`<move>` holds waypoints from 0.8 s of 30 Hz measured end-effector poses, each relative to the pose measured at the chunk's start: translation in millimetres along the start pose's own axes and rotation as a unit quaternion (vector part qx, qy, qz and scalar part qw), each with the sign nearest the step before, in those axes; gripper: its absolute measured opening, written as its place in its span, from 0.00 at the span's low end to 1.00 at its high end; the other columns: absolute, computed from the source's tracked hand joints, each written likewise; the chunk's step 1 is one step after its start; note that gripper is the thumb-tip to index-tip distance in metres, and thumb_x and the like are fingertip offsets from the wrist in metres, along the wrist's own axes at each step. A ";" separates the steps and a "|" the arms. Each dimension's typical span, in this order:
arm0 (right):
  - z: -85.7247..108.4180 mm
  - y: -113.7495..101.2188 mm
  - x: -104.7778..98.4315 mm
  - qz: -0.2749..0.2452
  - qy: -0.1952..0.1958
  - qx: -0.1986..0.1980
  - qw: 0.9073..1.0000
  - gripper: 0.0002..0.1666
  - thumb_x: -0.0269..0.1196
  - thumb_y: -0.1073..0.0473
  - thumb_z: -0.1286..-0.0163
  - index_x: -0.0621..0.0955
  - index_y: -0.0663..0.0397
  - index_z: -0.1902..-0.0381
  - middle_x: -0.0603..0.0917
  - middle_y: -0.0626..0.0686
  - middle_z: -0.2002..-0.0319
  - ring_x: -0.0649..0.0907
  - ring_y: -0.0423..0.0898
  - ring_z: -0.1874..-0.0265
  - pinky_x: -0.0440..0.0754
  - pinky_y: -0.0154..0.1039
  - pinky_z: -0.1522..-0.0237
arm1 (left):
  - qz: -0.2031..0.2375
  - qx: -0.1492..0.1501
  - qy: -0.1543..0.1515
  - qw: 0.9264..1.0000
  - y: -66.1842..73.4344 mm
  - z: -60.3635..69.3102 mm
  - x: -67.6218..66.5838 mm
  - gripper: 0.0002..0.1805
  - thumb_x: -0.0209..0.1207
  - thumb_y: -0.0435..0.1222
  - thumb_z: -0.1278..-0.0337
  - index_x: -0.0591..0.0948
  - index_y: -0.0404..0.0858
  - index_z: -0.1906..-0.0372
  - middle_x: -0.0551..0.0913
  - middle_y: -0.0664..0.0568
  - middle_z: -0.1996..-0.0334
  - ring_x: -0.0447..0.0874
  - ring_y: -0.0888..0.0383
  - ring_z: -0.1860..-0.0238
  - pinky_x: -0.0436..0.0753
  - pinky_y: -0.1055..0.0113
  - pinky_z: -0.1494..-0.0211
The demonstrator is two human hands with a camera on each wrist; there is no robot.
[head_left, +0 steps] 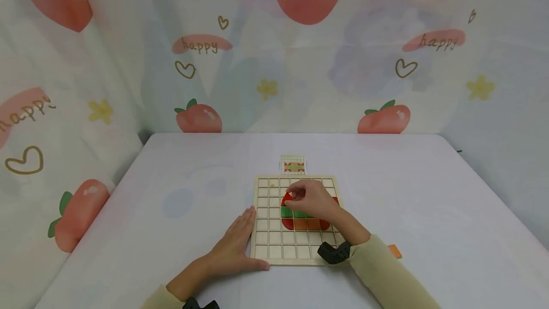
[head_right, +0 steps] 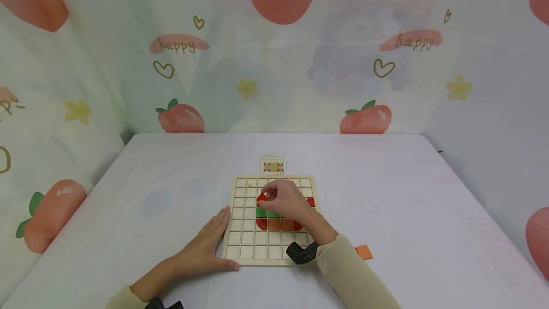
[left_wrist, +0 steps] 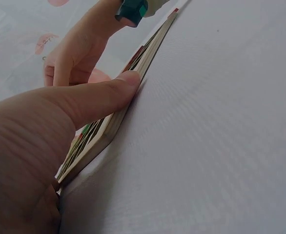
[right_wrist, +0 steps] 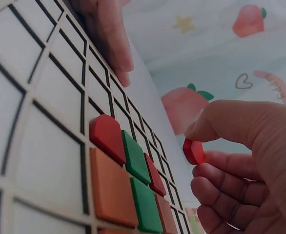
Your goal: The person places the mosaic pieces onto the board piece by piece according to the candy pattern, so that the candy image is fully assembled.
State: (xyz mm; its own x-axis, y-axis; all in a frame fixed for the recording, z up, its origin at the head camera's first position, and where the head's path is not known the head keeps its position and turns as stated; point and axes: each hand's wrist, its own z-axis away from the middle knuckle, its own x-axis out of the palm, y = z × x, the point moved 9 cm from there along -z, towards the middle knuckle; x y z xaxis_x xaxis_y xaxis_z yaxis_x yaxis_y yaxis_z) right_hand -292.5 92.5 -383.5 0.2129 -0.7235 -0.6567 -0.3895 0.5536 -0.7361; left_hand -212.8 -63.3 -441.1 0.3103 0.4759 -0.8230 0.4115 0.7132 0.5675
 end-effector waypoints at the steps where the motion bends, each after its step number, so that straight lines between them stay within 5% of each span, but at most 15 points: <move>1: -3.0 -0.8 1.6 0.007 -0.003 0.002 1.000 0.14 0.68 0.60 0.46 0.83 0.60 0.62 0.77 0.45 0.74 0.76 0.41 0.74 0.78 0.35 0.70 | 0.000 -0.001 -0.001 1.000 0.0 0.3 -0.5 0.69 0.59 0.70 0.68 0.40 0.34 0.28 0.40 0.48 0.28 0.34 0.56 0.29 0.43 0.55 0.31; 11: -25.7 -4.7 18.1 0.042 -0.036 0.003 0.998 0.13 0.68 0.59 0.46 0.83 0.60 0.64 0.77 0.45 0.76 0.75 0.41 0.74 0.76 0.34 0.71 | 0.005 0.007 -0.002 1.000 0.3 0.0 0.0 0.68 0.59 0.70 0.67 0.41 0.34 0.28 0.40 0.48 0.28 0.34 0.56 0.29 0.43 0.54 0.31; 24: -31.7 -1.9 29.0 0.069 -0.059 -0.004 0.996 0.10 0.69 0.61 0.47 0.83 0.59 0.68 0.77 0.44 0.78 0.74 0.40 0.77 0.75 0.34 0.72 | 0.020 0.009 0.006 1.000 -0.5 -0.3 0.0 0.68 0.60 0.69 0.67 0.41 0.34 0.28 0.41 0.46 0.28 0.35 0.54 0.29 0.45 0.51 0.32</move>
State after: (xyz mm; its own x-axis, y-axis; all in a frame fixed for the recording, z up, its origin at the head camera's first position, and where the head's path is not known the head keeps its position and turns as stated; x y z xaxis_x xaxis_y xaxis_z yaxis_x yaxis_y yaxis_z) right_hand -314.0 57.4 -396.0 0.2612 -0.5872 -0.7662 -0.4299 0.6399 -0.6370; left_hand -213.2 -63.5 -441.4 0.3160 0.5104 -0.7998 0.4141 0.6843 0.6003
